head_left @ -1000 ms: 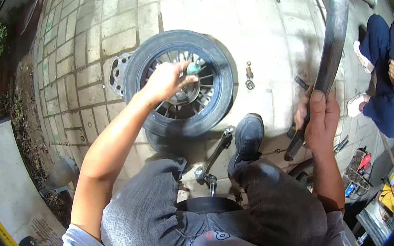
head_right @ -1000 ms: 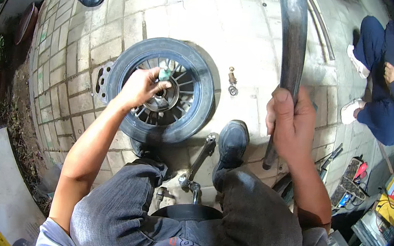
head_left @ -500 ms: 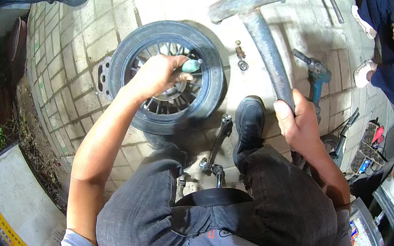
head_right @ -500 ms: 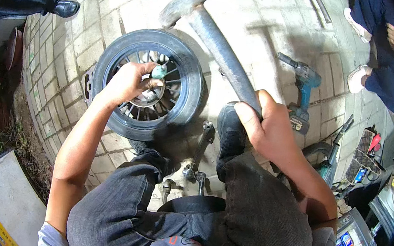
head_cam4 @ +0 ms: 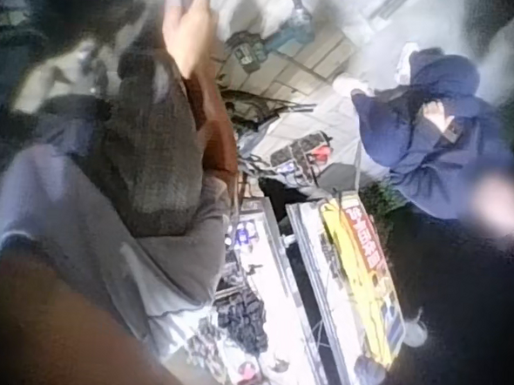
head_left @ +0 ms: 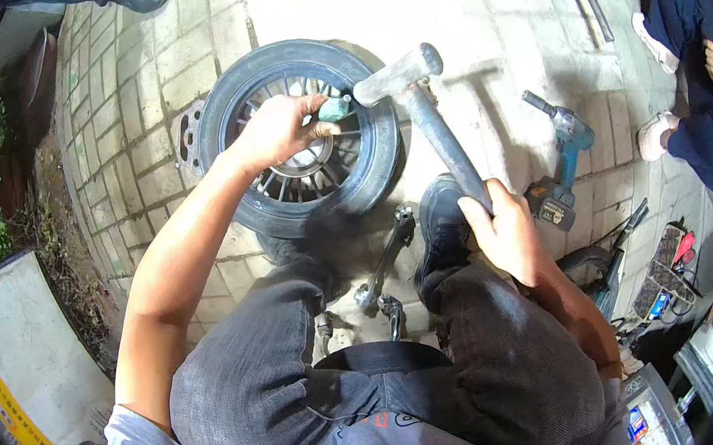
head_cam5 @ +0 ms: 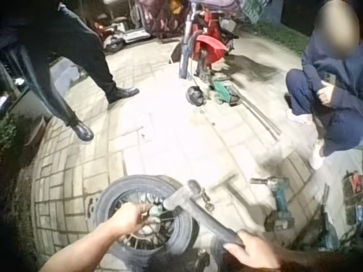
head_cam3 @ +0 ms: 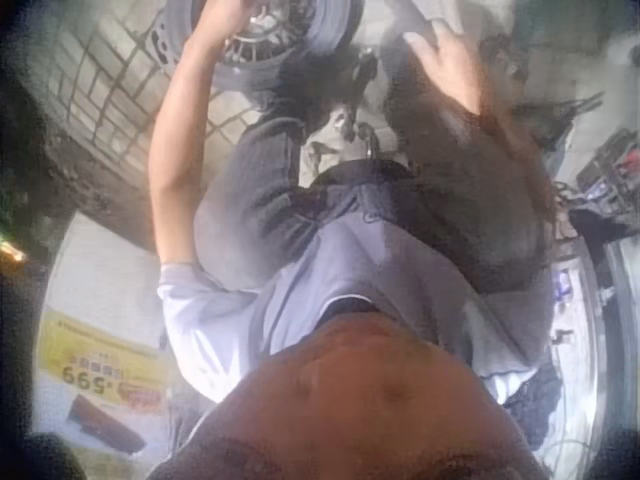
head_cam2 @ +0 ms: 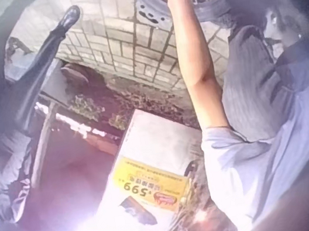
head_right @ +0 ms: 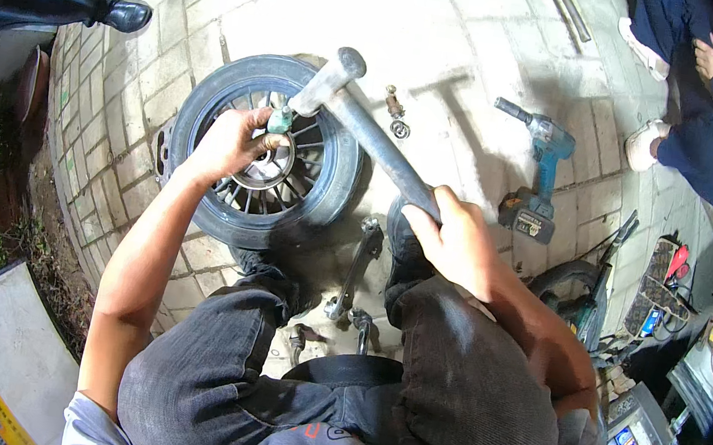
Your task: The person uses a hammer and a green-handled tool to repeatedly strike and adjust the hub of a motorcycle wheel lying on the ground. They rotate the wheel and continue hammering different sections of the hub throughout the clip.
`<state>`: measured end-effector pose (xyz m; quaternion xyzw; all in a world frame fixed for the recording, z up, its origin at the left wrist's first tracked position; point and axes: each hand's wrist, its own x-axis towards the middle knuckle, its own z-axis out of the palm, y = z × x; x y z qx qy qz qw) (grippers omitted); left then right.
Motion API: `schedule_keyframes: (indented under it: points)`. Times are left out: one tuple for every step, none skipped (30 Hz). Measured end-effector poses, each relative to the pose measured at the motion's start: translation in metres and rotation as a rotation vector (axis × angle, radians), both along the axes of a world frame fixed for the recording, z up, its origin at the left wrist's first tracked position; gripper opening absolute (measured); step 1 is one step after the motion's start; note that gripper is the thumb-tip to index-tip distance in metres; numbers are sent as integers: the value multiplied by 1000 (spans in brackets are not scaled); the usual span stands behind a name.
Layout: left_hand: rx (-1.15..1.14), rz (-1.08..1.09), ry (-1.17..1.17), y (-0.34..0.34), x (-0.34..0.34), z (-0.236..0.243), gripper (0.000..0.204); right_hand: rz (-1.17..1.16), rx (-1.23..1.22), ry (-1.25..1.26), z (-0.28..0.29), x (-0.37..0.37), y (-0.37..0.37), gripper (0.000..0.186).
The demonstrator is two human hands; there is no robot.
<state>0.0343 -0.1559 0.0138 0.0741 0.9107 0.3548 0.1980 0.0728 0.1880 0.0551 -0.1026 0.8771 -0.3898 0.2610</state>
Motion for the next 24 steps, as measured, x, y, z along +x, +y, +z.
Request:
schedule_keyframes:
  points:
    - [0, -1, 22, -2, 2, -2, 38, -24, -9, -32, 9, -4, 0, 30]
    - [-1, -1, 43, -4, 4, -3, 38, -37, -58, 82, 4, -4, 6, 30]
    - [2, -3, 59, -2, 5, -2, 38, -170, -226, 12, 6, -4, 10, 28]
    - [-63, -11, 12, 1, 3, 4, 38, -268, -523, 96, 6, -7, 8, 26]
    - [-60, -16, 6, 0, 0, 2, 37, -365, -822, 176, 7, -13, 4, 23]
    - [-64, -31, 34, -1, -3, 0, 37, -410, -989, 282, 15, -18, -8, 21]
    - [-71, -46, 63, -2, -3, -2, 37, -271, -710, 304, 10, -16, -8, 24]
    - [-56, -24, 63, -2, 0, -5, 36, -135, -432, 324, -4, -11, -7, 28]
    - [-34, -9, 75, -1, -1, -6, 36, -6, -144, 353, -14, -10, -4, 31]
    - [-69, -26, 62, -3, -1, -4, 36, 116, 133, 370, -15, -11, -9, 35]
    - [-103, -6, 51, -5, 4, -7, 35, 197, 257, 5, -14, -22, -13, 40]
    - [-136, 14, 43, -11, 12, -15, 33, 214, 215, -6, -22, -16, -8, 40]
    - [-165, 30, 24, -12, 15, -14, 32, 228, 176, -29, -29, -6, -2, 40]
    - [-119, 104, 62, -12, 16, -11, 28, 271, 160, 52, -31, 0, 7, 38]
    - [-76, 128, 145, -20, 21, -21, 23, 228, 146, 38, -28, 6, 6, 36]
    - [5, 187, 109, -18, 19, -11, 23, 183, 133, 29, -25, 9, 8, 35]
    - [86, 247, 73, -15, 20, 1, 22, 139, 121, 20, -22, 12, 10, 34]
    - [44, 239, 90, -19, 27, 5, 24, 105, 147, 19, -16, 7, 9, 33]
    - [52, 268, 73, -17, 34, 8, 26, 58, 174, 11, -11, 6, 7, 32]
    - [26, 262, 68, -11, 47, 14, 27, 35, 160, -5, -8, 3, 8, 32]
    - [1, 253, 64, -2, 59, 20, 30, 10, 145, -21, -8, 1, 12, 32]
    - [11, 197, 212, 4, 72, 16, 36, 11, 109, -21, -12, 0, 18, 31]
    - [22, 140, 359, 10, 85, 7, 42, 6, 53, 64, -19, 5, 22, 29]
    - [-19, 115, 381, 16, 96, -5, 53, 4, 24, 91, -18, 7, 22, 29]
